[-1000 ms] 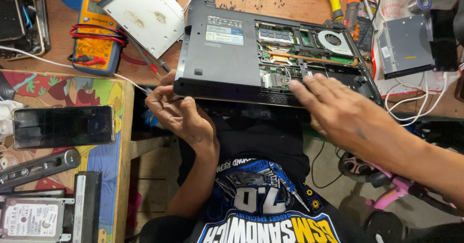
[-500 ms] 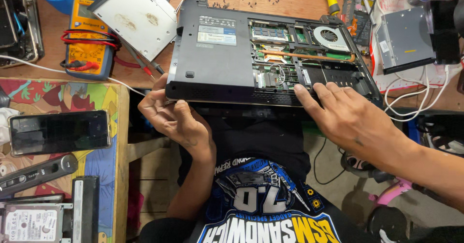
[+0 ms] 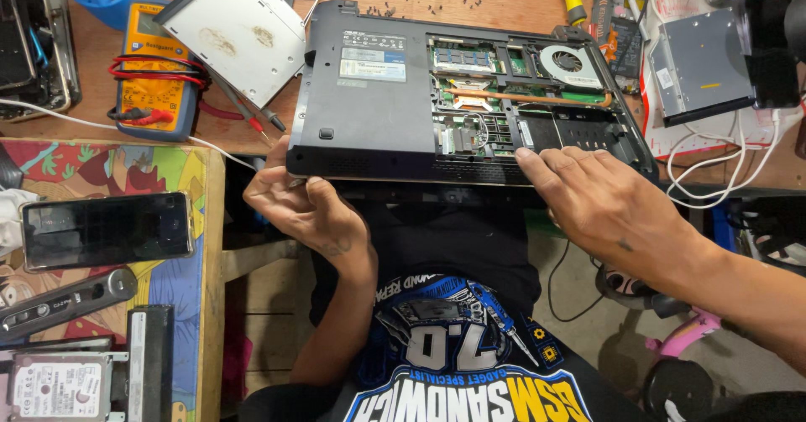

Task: The person uses a screwdriver to tighten screws on the underside of a disassembled laptop, then closes the lid and uses a plastic pry tool to separate the screen bezel from the keyboard deck.

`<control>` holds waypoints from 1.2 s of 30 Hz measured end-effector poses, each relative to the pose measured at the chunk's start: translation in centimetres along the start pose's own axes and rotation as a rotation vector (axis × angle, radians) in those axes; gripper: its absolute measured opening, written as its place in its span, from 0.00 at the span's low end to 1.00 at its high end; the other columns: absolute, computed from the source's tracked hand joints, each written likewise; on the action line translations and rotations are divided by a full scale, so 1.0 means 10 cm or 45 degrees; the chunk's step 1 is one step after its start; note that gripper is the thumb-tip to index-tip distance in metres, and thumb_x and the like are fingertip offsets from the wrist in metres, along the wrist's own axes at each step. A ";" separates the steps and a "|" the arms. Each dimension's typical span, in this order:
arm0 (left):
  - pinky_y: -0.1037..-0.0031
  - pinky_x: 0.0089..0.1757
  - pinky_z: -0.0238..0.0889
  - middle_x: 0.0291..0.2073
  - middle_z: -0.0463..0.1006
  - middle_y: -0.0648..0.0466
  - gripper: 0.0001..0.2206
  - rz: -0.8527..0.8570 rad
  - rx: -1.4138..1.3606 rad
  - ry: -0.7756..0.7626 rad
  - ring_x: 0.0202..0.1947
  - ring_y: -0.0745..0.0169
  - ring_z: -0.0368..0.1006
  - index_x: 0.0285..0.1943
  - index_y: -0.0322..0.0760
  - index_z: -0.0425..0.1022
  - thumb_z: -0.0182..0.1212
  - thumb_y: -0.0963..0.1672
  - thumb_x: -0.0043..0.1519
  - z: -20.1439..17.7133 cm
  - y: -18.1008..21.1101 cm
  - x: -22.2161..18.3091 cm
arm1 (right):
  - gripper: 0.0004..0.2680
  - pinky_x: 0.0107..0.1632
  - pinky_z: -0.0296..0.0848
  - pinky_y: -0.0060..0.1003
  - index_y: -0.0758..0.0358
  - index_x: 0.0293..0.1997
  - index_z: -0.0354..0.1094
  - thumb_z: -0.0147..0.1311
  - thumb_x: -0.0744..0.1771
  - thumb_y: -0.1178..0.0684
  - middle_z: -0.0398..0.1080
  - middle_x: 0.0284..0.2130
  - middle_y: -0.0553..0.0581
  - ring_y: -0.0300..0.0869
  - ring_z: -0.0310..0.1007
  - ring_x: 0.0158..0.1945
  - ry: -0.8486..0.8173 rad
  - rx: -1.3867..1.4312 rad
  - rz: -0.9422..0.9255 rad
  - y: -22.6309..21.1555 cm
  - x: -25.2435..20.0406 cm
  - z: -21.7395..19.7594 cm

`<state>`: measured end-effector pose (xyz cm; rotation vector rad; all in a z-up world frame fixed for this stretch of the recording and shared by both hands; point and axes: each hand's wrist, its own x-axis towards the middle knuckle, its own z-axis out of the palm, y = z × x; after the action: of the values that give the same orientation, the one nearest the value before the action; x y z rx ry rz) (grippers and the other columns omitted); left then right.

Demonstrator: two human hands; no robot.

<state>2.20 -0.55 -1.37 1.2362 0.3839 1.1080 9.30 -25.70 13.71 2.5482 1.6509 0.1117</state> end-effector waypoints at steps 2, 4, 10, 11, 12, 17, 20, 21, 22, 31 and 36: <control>0.77 0.48 0.67 0.57 0.70 0.38 0.15 -0.080 -0.052 -0.009 0.45 0.66 0.67 0.63 0.28 0.54 0.47 0.39 0.69 -0.01 -0.03 -0.06 | 0.23 0.55 0.72 0.48 0.77 0.65 0.54 0.55 0.63 0.63 0.71 0.48 0.69 0.57 0.74 0.53 0.054 0.044 0.007 0.01 -0.04 0.01; 0.76 0.52 0.67 0.50 0.72 0.43 0.18 -0.193 -0.081 -0.051 0.46 0.65 0.69 0.71 0.27 0.53 0.45 0.42 0.74 -0.03 -0.02 -0.13 | 0.22 0.56 0.72 0.47 0.77 0.63 0.56 0.56 0.62 0.63 0.71 0.49 0.70 0.57 0.74 0.54 0.073 0.042 0.001 0.02 -0.07 0.02; 0.56 0.56 0.74 0.64 0.62 0.44 0.31 -0.494 -0.522 -0.131 0.60 0.54 0.67 0.78 0.33 0.41 0.50 0.40 0.67 0.13 0.09 -0.33 | 0.22 0.56 0.72 0.47 0.76 0.62 0.58 0.57 0.62 0.61 0.71 0.51 0.69 0.56 0.74 0.54 0.063 -0.005 -0.044 0.05 -0.11 0.00; 0.56 0.57 0.73 0.65 0.61 0.44 0.33 -0.542 -0.531 -0.164 0.61 0.54 0.67 0.79 0.34 0.39 0.50 0.40 0.66 0.17 0.11 -0.37 | 0.22 0.56 0.72 0.47 0.76 0.62 0.59 0.58 0.61 0.61 0.71 0.50 0.69 0.56 0.74 0.53 0.068 0.008 -0.048 0.05 -0.11 0.00; 0.56 0.57 0.73 0.65 0.60 0.44 0.34 -0.590 -0.541 -0.196 0.62 0.53 0.66 0.79 0.35 0.36 0.50 0.39 0.65 0.21 0.13 -0.42 | 0.22 0.56 0.73 0.47 0.76 0.61 0.59 0.58 0.61 0.61 0.71 0.50 0.69 0.56 0.74 0.53 0.073 0.021 -0.051 0.06 -0.11 0.01; 0.59 0.59 0.72 0.63 0.63 0.42 0.32 -0.665 -0.488 -0.462 0.60 0.54 0.69 0.77 0.33 0.39 0.50 0.38 0.65 0.36 0.13 -0.67 | 0.24 0.55 0.73 0.47 0.77 0.61 0.59 0.59 0.59 0.60 0.71 0.49 0.70 0.56 0.74 0.52 0.081 0.067 -0.068 0.09 -0.11 0.03; 0.61 0.58 0.73 0.58 0.66 0.42 0.27 -0.720 -0.532 -0.596 0.57 0.55 0.71 0.73 0.28 0.47 0.52 0.38 0.65 0.48 0.04 -0.81 | 0.25 0.54 0.73 0.48 0.77 0.61 0.59 0.60 0.58 0.60 0.71 0.49 0.70 0.57 0.74 0.51 0.088 0.106 -0.066 0.10 -0.13 0.04; 0.63 0.57 0.73 0.57 0.67 0.44 0.25 -0.757 -0.501 -0.619 0.55 0.56 0.72 0.70 0.27 0.49 0.52 0.39 0.65 0.52 0.01 -0.86 | 0.25 0.54 0.73 0.48 0.77 0.61 0.59 0.60 0.58 0.60 0.71 0.49 0.70 0.57 0.74 0.51 0.097 0.122 -0.062 0.10 -0.13 0.05; 0.65 0.55 0.74 0.55 0.68 0.45 0.23 -0.794 -0.469 -0.642 0.53 0.58 0.72 0.67 0.26 0.52 0.53 0.39 0.64 0.54 -0.01 -0.89 | 0.25 0.54 0.73 0.48 0.76 0.61 0.60 0.60 0.58 0.60 0.71 0.49 0.70 0.57 0.74 0.51 0.105 0.138 -0.059 0.11 -0.13 0.05; 0.73 0.44 0.65 0.40 0.70 0.52 0.12 -0.720 -0.143 -0.483 0.37 0.69 0.65 0.50 0.27 0.66 0.51 0.36 0.56 0.54 0.02 -0.88 | 0.24 0.51 0.73 0.47 0.75 0.60 0.60 0.61 0.59 0.59 0.72 0.47 0.69 0.56 0.74 0.49 0.106 0.144 -0.104 0.13 -0.12 0.11; 0.73 0.40 0.63 0.34 0.70 0.53 0.08 -0.720 -0.154 -0.529 0.33 0.67 0.63 0.42 0.26 0.69 0.51 0.36 0.55 0.53 0.11 -0.80 | 0.26 0.51 0.73 0.48 0.76 0.59 0.59 0.62 0.57 0.57 0.72 0.47 0.69 0.57 0.74 0.49 0.111 0.197 -0.092 0.16 -0.14 0.11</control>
<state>1.97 -10.21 -1.10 1.1187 0.3134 0.3736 10.28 -27.64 12.82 2.6251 1.8500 0.0938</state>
